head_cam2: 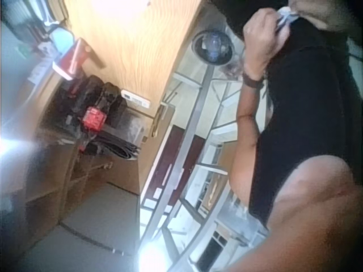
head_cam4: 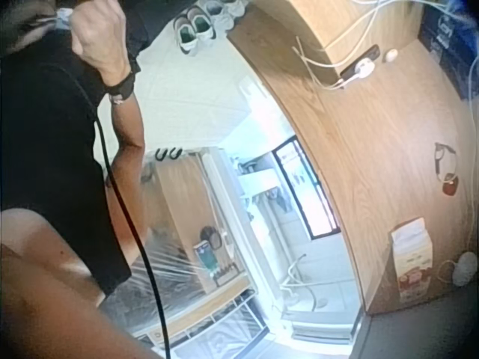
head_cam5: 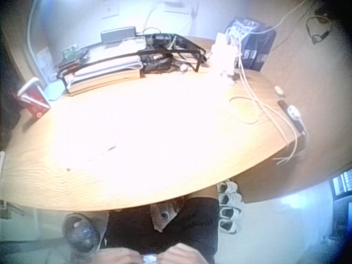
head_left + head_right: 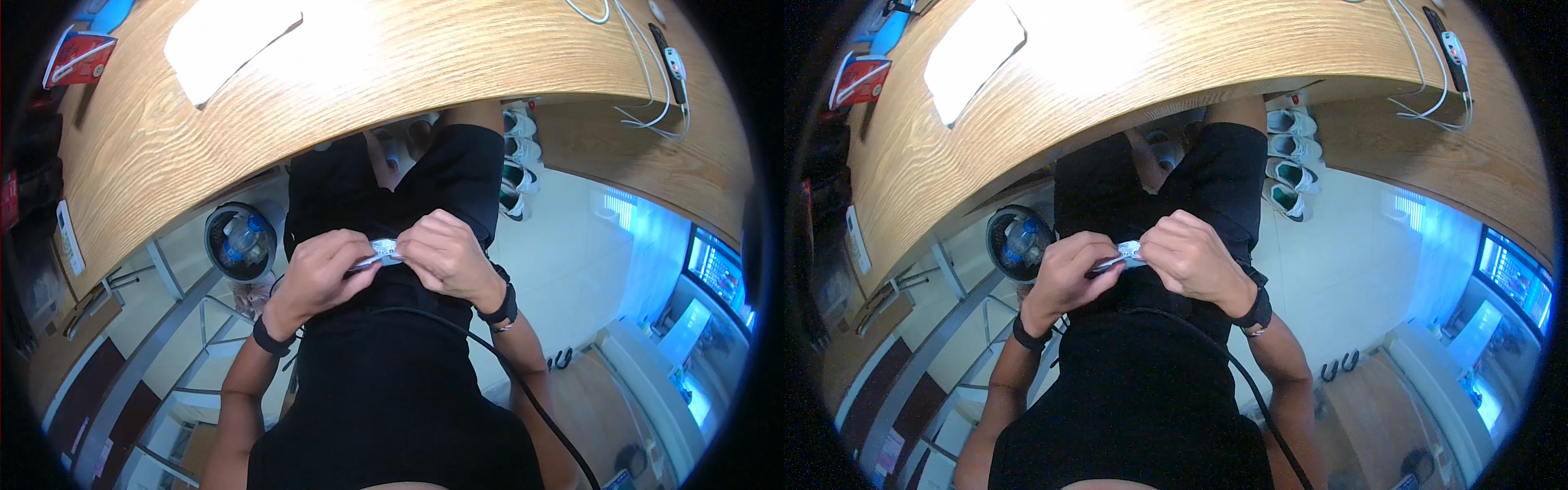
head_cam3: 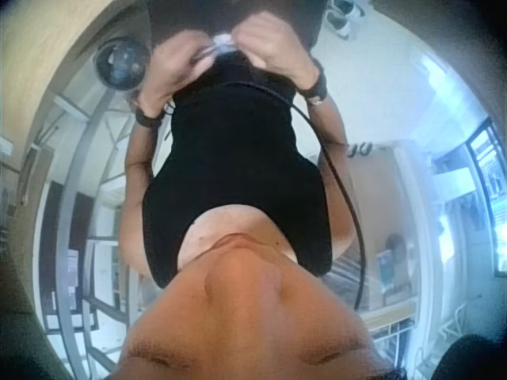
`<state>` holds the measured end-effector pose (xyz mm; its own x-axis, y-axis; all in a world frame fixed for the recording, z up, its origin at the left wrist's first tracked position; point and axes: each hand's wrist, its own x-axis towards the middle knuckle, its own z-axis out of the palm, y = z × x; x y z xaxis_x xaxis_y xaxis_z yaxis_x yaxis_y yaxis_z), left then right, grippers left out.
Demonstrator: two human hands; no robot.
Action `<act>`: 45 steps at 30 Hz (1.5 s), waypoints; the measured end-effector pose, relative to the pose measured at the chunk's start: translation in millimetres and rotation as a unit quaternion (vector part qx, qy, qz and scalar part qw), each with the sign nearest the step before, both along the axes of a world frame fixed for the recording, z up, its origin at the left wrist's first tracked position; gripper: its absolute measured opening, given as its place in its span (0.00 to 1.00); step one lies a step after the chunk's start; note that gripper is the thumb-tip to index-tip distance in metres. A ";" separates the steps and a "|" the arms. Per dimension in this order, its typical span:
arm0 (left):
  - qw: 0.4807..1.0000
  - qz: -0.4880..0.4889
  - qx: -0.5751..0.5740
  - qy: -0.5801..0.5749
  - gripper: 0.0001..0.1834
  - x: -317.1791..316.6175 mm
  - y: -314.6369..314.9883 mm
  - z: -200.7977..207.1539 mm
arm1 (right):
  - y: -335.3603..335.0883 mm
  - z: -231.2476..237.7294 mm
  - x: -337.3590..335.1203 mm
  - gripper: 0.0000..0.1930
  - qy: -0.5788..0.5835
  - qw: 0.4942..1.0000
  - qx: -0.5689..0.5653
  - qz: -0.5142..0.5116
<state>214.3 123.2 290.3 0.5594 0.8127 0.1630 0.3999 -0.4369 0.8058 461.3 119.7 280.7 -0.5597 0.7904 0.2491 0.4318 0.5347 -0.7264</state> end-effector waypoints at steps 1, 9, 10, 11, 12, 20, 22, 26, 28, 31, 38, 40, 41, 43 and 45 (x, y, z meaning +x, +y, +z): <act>0.999 -0.012 0.031 0.004 0.10 0.6 -1.9 -4.7 | 0.7 -0.1 -1.1 0.05 0.007 1.000 0.012 0.010; 0.999 0.003 0.047 -0.022 0.10 -2.3 -9.0 -6.1 | 1.4 5.0 -4.9 0.06 0.020 1.000 -0.018 -0.002; 0.999 0.006 0.044 -0.023 0.10 -2.6 -8.4 -5.1 | 1.4 5.6 -4.6 0.06 0.023 0.999 -0.025 -0.009; 0.999 0.010 0.041 -0.024 0.10 -2.9 -8.1 -4.5 | -0.2 3.1 -4.0 0.06 0.024 0.999 -0.025 -0.008; 0.999 0.010 0.041 -0.024 0.10 -2.9 -8.4 -4.8 | -2.7 -0.4 -2.5 0.06 0.029 0.999 -0.016 -0.014; 0.998 -0.015 0.061 0.021 0.08 9.4 -2.4 8.7 | -4.3 1.9 -0.3 0.08 0.022 1.000 0.015 0.009; 0.997 -0.019 0.071 0.023 0.09 4.8 -2.8 3.8 | -3.8 -0.1 -4.6 0.08 0.003 1.000 0.016 -0.005; 0.999 -0.011 0.051 0.014 0.10 4.0 -5.6 4.4 | -4.3 3.3 -2.9 0.09 0.005 1.000 0.019 -0.001; 0.999 -0.006 0.027 0.019 0.10 3.4 -4.0 9.8 | -4.0 5.0 -1.8 0.09 0.009 1.000 -0.001 -0.023; 1.000 -0.006 -0.001 0.026 0.10 1.9 -1.7 14.5 | -2.5 7.4 -2.6 0.09 0.020 1.000 -0.006 -0.015; 0.997 -0.017 0.025 0.077 0.08 2.1 -2.0 26.4 | -4.7 2.9 1.2 0.09 0.048 0.998 -0.024 -0.020; 0.994 -0.024 0.037 0.101 0.09 7.2 -2.3 32.9 | -4.8 3.9 0.0 0.08 0.036 0.999 -0.008 0.002; 0.991 -0.033 0.048 0.124 0.11 9.2 -2.7 34.4 | -3.9 4.7 -1.0 0.08 0.037 0.999 -0.008 0.003; 0.989 -0.034 0.050 0.133 0.10 11.0 -3.2 34.8 | -1.3 8.1 -2.9 0.05 0.030 0.999 0.005 0.018; 0.988 -0.035 0.053 0.142 0.10 10.7 -3.3 35.1 | -0.3 9.9 -3.2 0.05 0.031 0.999 -0.002 0.016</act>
<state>225.1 119.9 325.4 0.6496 0.7567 0.0734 0.5689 -0.5479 0.6134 458.1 119.3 290.6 -0.5679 0.7741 0.2798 0.3696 0.5435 -0.7536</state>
